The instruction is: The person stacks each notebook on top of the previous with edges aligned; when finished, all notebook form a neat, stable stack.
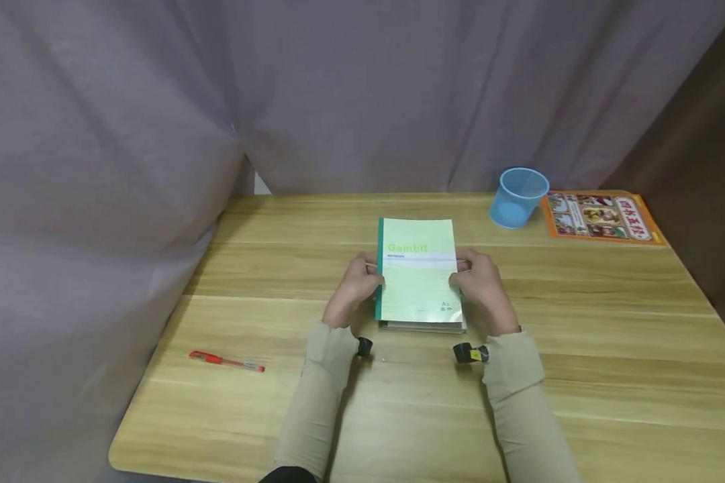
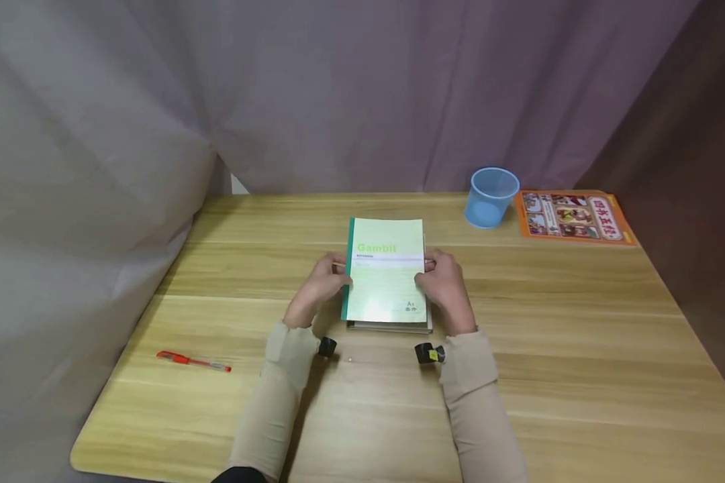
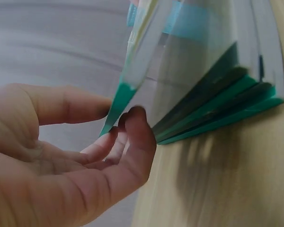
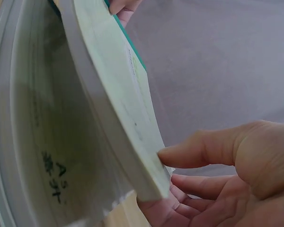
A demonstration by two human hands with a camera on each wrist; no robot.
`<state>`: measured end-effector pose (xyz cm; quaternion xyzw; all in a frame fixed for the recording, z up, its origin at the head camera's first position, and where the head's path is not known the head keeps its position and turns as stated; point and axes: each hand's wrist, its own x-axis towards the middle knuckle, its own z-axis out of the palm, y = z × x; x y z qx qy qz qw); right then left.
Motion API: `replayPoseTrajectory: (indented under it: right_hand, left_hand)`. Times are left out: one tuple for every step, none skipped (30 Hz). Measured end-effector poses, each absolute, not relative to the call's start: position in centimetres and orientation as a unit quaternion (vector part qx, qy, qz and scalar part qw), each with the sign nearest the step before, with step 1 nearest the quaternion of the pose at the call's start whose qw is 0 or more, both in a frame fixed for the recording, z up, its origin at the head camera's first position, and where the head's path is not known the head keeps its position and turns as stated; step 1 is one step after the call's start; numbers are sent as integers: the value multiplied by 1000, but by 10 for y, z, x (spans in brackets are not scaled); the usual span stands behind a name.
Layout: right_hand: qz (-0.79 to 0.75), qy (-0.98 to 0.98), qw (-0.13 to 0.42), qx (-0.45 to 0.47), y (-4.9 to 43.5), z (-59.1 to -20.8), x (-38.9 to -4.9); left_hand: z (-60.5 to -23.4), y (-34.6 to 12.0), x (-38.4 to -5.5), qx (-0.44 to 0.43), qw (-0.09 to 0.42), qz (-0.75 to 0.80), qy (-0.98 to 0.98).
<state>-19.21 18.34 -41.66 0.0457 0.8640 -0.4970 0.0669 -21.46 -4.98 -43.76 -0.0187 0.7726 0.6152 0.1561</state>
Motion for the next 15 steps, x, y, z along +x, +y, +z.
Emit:
replayPoseTrajectory:
  right_hand:
    - [-495,864,70,48,184,-417,-193]
    - [-494,865,73,52,184,-418,-193]
    - [-490,867,76,53,184,-419,-193]
    - [-486,868,78,56,184,-420,-194]
    - [-483,870,80,58,184,-420,-194]
    - [-478,872,84,61,185,-421,-195]
    - [-474,874,87,63,185,-422,-195]
    - [-470,876,89,65,186,-423,-196]
    - [-467,877,91,66,186,-424,-196]
    - [-464,878,92,68,186,-424,-196]
    - [-461,880,93,69,187,-425,-197]
    - [-458,881,94,71,187,-426,-197]
    - [-456,882,94,71,188,-427,-197]
    - [-454,883,96,73,188,-428,-197]
    - [-452,884,96,74,189,-429,-197]
  left_hand:
    - [-439,-49,-215,-18,155,612,776]
    - [-440,-49,-215,-16,154,606,780]
    - [-441,-49,-215,-16,153,601,784]
    - [-442,-48,-215,-15,151,597,788]
    - [-443,-47,-216,-15,149,592,792]
    - [-444,-47,-216,-16,148,587,796]
    - [-445,-46,-216,-17,148,584,798]
    - [-445,-45,-216,-17,147,579,801]
    - [-445,-45,-216,-18,147,576,804]
    - [-446,-44,-216,-19,145,571,808]
    - [-446,-43,-217,-19,145,566,811]
    - [-447,-42,-217,-19,144,560,816]
    - [-448,-42,-217,-18,145,554,819]
    - [-448,-41,-217,-18,147,547,824]
    - [-449,-40,-216,-18,149,540,828]
